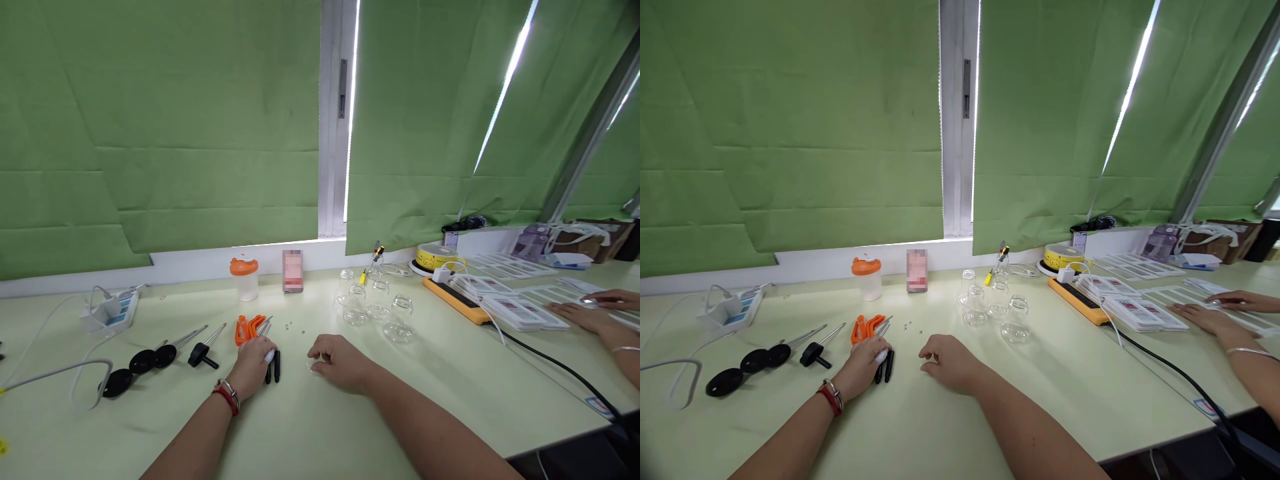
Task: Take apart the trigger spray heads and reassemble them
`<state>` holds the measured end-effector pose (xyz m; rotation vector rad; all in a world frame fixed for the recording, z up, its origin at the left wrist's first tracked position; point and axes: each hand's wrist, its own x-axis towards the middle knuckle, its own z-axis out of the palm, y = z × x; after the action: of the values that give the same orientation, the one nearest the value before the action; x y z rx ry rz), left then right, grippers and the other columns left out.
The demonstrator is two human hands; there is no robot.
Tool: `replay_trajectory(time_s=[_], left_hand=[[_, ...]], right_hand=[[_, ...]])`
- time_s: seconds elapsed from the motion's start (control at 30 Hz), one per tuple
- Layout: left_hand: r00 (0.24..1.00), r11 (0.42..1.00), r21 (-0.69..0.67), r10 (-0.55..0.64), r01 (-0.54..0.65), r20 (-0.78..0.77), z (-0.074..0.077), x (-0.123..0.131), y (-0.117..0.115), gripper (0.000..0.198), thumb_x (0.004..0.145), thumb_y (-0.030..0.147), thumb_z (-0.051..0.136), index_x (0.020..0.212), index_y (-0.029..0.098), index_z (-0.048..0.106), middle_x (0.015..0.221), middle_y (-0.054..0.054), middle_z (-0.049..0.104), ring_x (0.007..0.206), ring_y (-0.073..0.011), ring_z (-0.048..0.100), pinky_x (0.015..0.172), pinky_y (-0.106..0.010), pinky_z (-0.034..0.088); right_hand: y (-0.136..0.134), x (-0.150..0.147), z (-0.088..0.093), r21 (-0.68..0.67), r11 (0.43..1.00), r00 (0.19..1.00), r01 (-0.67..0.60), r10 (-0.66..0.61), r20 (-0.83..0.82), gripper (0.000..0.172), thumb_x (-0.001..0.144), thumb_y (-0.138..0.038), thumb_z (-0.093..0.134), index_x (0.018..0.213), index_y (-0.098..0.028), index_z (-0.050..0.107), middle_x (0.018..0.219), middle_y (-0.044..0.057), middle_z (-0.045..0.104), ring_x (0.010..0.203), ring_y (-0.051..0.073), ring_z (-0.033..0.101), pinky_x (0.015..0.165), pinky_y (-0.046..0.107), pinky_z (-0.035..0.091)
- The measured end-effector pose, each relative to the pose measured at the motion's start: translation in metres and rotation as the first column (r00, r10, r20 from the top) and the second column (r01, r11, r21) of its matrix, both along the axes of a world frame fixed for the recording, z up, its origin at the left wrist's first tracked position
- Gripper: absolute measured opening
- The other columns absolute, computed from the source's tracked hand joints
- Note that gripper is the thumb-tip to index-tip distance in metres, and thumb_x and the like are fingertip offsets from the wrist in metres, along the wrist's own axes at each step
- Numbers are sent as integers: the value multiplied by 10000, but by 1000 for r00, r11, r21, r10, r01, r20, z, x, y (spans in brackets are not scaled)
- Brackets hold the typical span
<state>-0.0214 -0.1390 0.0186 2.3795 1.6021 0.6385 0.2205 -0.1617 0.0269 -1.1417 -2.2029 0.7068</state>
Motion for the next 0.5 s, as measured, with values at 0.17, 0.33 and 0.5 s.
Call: replay_trajectory(time_s=[0.17, 0.33, 0.5], left_hand=[[999, 999, 20, -36, 35, 30, 0, -1, 0, 236, 804, 142, 397, 882, 189, 615, 920, -71, 635, 873, -223, 554, 814, -422, 420], [985, 989, 24, -148, 146, 90, 3, -3, -3, 232, 837, 190, 386, 934, 190, 596, 968, -73, 611, 916, -211, 539, 844, -391, 423], [980, 985, -7, -168, 170, 104, 2, -2, -6, 244, 840, 300, 445, 1003, 205, 599, 1014, -75, 596, 953, -219, 528, 874, -381, 415]], right_hand=[[1, 2, 1, 21, 1000, 1000, 11, -11, 8, 162, 763, -262, 583, 908, -231, 648, 889, 0, 601, 687, 102, 503, 618, 219, 408], [3, 3, -1, 26, 1000, 1000, 15, -15, 6, 166, 779, -272, 561, 914, -229, 648, 891, 7, 604, 703, 111, 515, 628, 227, 414], [4, 3, -3, 33, 999, 1000, 8, -8, 6, 166, 786, -282, 559, 917, -233, 649, 899, 8, 609, 712, 116, 522, 637, 233, 420]])
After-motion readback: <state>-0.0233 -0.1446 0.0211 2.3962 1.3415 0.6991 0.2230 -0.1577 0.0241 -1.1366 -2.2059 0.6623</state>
